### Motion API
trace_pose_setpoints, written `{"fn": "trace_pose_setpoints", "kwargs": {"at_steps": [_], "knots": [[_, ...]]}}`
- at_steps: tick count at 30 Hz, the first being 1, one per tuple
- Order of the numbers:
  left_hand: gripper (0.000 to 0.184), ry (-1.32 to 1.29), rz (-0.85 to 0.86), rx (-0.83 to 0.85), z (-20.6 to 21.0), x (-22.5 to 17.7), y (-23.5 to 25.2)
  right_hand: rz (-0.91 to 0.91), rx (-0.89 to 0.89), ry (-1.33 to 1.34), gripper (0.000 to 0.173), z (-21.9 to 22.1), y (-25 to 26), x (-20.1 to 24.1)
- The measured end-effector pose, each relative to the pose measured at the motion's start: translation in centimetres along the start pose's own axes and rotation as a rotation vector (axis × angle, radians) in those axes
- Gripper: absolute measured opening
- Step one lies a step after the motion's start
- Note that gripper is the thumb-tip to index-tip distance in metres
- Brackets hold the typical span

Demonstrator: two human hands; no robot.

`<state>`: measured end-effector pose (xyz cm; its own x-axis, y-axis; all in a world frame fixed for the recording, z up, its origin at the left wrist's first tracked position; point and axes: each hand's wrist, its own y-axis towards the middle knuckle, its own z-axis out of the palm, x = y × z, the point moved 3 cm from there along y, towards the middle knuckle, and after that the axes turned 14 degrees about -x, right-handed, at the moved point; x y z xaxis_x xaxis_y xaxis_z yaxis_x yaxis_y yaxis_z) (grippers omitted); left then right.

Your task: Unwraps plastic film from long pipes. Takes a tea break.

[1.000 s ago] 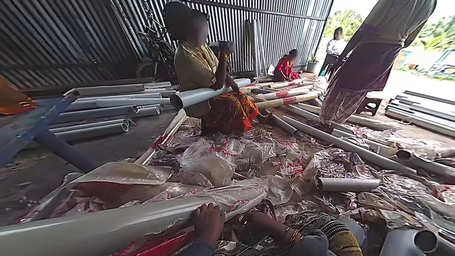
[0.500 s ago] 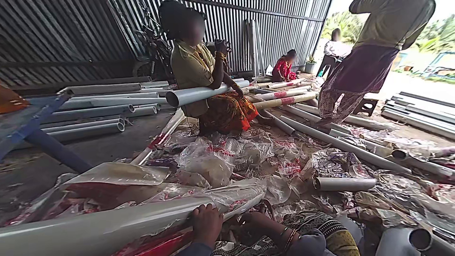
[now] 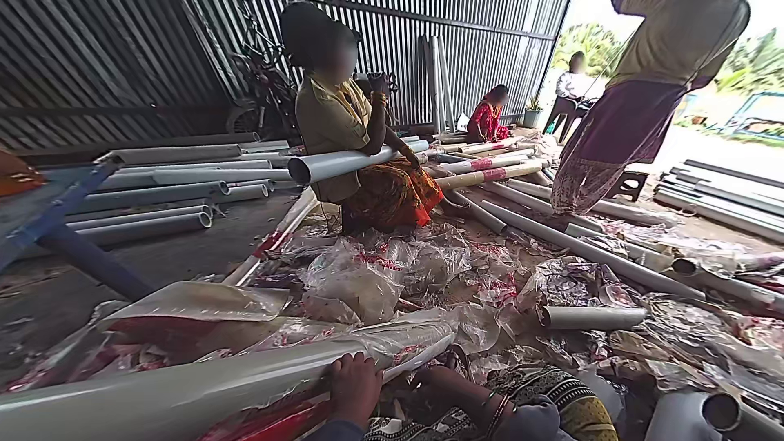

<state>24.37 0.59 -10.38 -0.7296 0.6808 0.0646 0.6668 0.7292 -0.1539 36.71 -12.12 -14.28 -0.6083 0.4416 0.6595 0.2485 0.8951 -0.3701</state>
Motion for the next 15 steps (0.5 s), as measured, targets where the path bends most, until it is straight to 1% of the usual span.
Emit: {"fn": "trace_pose_setpoints", "kwargs": {"at_steps": [3,15], "knots": [[0.049,0.010,0.008,-0.008,0.09,0.03,0.01,0.013,-0.020,0.017,0.035,-0.05,-0.22,0.10],[0.050,0.012,0.002,-0.018,0.10,0.02,-0.01,0.023,-0.003,0.019,0.037,0.14,-0.04,-0.26]]}}
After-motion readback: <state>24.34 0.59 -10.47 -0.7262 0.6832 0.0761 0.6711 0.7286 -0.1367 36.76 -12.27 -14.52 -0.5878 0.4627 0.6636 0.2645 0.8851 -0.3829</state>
